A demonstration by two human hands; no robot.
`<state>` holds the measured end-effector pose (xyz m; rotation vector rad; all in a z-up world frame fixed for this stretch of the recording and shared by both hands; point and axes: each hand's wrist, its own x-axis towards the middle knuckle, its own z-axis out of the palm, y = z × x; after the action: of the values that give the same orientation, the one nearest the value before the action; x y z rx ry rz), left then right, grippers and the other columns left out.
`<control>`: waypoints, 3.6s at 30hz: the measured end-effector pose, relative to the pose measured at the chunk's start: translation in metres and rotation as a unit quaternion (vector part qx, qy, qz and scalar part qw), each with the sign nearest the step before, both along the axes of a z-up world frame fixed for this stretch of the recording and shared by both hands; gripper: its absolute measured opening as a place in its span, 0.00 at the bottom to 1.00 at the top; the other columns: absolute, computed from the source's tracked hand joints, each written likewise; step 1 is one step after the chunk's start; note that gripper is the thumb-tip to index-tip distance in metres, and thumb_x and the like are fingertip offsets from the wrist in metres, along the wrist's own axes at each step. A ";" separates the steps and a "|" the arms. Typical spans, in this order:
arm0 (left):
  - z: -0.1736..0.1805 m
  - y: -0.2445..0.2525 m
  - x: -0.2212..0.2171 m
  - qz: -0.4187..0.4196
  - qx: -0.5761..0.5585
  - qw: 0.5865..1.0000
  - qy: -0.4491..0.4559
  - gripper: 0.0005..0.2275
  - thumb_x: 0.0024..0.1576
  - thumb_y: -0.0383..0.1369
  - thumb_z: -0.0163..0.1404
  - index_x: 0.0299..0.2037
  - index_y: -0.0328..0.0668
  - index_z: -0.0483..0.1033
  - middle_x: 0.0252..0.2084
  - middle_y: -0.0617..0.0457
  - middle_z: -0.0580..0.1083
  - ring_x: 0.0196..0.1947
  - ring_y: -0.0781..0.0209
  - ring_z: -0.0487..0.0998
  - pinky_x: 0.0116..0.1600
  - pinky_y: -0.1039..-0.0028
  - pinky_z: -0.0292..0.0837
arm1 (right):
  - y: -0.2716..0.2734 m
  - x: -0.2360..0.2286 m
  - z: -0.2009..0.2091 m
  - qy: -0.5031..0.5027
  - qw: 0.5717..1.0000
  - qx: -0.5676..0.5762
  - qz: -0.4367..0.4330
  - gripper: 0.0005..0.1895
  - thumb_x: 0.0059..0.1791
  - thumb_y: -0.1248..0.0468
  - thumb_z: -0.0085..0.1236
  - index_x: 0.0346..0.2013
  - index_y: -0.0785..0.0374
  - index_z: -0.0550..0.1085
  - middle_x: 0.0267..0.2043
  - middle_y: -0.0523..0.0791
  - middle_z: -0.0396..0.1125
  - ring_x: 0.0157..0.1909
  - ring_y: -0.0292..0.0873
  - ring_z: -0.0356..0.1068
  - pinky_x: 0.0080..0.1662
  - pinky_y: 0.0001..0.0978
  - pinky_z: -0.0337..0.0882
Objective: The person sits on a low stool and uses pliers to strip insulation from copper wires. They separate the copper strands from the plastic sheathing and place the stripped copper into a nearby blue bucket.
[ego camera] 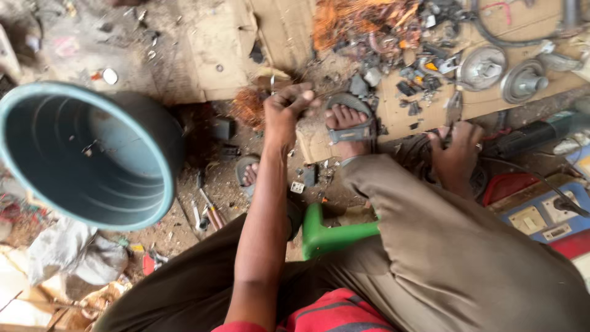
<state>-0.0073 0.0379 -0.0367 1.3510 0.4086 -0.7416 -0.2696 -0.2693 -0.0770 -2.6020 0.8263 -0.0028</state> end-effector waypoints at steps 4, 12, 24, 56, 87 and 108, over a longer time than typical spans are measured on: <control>-0.016 0.003 -0.005 0.024 -0.114 0.993 0.035 0.11 0.57 0.18 0.53 0.50 0.27 0.79 0.42 0.40 0.81 0.40 0.54 0.84 0.46 0.70 0.85 | -0.007 -0.019 -0.018 -0.061 0.994 0.065 -0.056 0.29 0.47 0.62 0.74 0.52 0.73 0.66 0.50 0.60 0.64 0.51 0.60 0.67 0.51 0.52 0.68; -0.017 0.008 -0.009 0.002 -0.102 0.994 0.033 0.12 0.61 0.19 0.51 0.54 0.28 0.76 0.44 0.41 0.80 0.43 0.54 0.84 0.48 0.71 0.84 | -0.006 -0.015 0.018 -0.009 0.920 0.353 -0.168 0.16 0.58 0.64 0.62 0.31 0.75 0.76 0.28 0.47 0.66 0.35 0.35 0.61 0.36 0.33 0.61; 0.012 -0.006 -0.008 -0.062 0.020 0.995 -0.072 0.06 0.64 0.25 0.48 0.47 0.30 0.75 0.39 0.45 0.82 0.38 0.60 0.85 0.42 0.73 0.84 | 0.043 0.122 0.067 -0.136 0.655 0.740 0.071 0.35 0.47 0.73 0.47 0.71 0.64 0.58 0.73 0.53 0.56 0.71 0.47 0.60 0.64 0.40 0.69; 0.033 -0.038 -0.033 -0.009 0.184 0.926 -0.331 0.04 0.64 0.25 0.52 0.38 0.32 0.77 0.31 0.51 0.79 0.32 0.66 0.80 0.39 0.74 0.75 | 0.055 0.163 0.080 -0.037 0.924 -0.075 0.373 0.20 0.51 0.55 0.63 0.54 0.63 0.79 0.63 0.48 0.60 0.62 0.52 0.60 0.63 0.51 0.59; 0.036 -0.002 0.003 -0.223 0.319 0.765 -0.514 0.11 0.67 0.38 0.48 0.41 0.37 0.75 0.36 0.46 0.77 0.35 0.58 0.77 0.38 0.70 0.74 | 0.049 0.145 0.053 0.043 0.926 0.201 0.318 0.12 0.51 0.57 0.63 0.37 0.65 0.81 0.31 0.49 0.74 0.25 0.44 0.71 0.28 0.40 0.73; -0.002 -0.052 -0.033 -0.042 0.434 0.811 -0.389 0.05 0.68 0.30 0.42 0.44 0.38 0.69 0.25 0.42 0.75 0.21 0.47 0.77 0.24 0.59 0.70 | 0.097 0.150 0.048 0.168 0.766 0.620 0.027 0.20 0.54 0.54 0.59 0.25 0.66 0.74 0.18 0.44 0.67 0.16 0.35 0.62 0.21 0.32 0.60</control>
<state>-0.0404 -0.0137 -0.0389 2.4030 -0.0118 0.0415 -0.1192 -0.1724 -0.0293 -1.3352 0.5298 0.7733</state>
